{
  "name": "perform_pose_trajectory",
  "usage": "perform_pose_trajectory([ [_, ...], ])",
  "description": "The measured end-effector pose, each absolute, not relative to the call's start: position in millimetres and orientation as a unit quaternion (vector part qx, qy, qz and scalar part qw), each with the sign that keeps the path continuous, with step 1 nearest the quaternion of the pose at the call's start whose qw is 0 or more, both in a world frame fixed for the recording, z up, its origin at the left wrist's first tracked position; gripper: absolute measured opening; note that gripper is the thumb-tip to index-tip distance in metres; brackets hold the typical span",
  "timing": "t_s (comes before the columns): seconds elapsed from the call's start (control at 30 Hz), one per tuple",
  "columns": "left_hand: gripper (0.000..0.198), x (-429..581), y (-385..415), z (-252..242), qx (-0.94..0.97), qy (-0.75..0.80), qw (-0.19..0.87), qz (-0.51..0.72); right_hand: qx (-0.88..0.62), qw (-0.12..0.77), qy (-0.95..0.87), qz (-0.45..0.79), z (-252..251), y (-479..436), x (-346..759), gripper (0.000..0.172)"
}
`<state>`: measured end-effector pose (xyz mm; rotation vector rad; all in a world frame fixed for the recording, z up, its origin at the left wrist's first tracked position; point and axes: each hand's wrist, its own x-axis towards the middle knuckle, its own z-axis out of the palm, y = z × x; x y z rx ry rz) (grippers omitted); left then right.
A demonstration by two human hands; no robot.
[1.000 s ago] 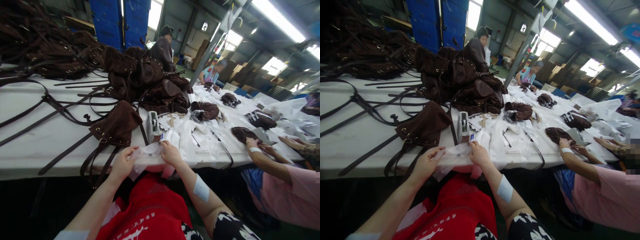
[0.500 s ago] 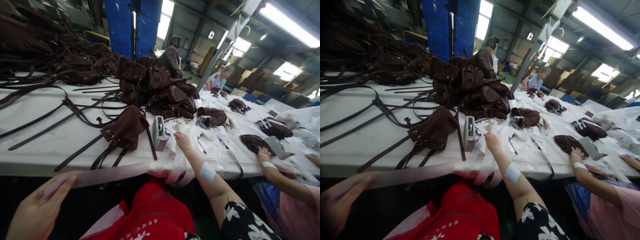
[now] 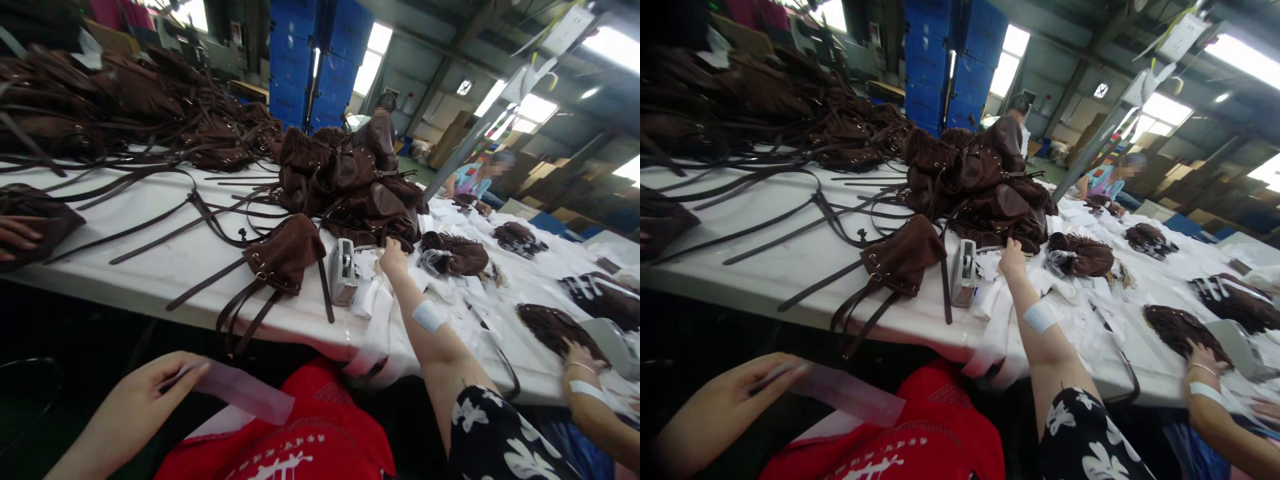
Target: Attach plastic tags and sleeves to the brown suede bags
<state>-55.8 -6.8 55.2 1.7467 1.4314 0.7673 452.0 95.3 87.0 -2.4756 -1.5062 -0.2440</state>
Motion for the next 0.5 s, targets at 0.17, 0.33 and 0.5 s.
perform_pose_trajectory([
  [0.17, 0.032, -18, -8, 57, 0.700, 0.494, 0.472, 0.208, -0.670, 0.422, -0.611, -0.009, 95, 37, 350, 0.032],
  [0.33, 0.026, 11, -5, 53, 0.702, 0.469, 0.489, 0.220, -0.420, 0.281, -0.752, 0.423, 57, -29, 222, 0.039],
  [0.5, 0.031, 3, -7, 49, 0.655, 0.493, 0.496, 0.287, -0.500, 0.329, -0.623, 0.504, 26, -34, 188, 0.030],
])
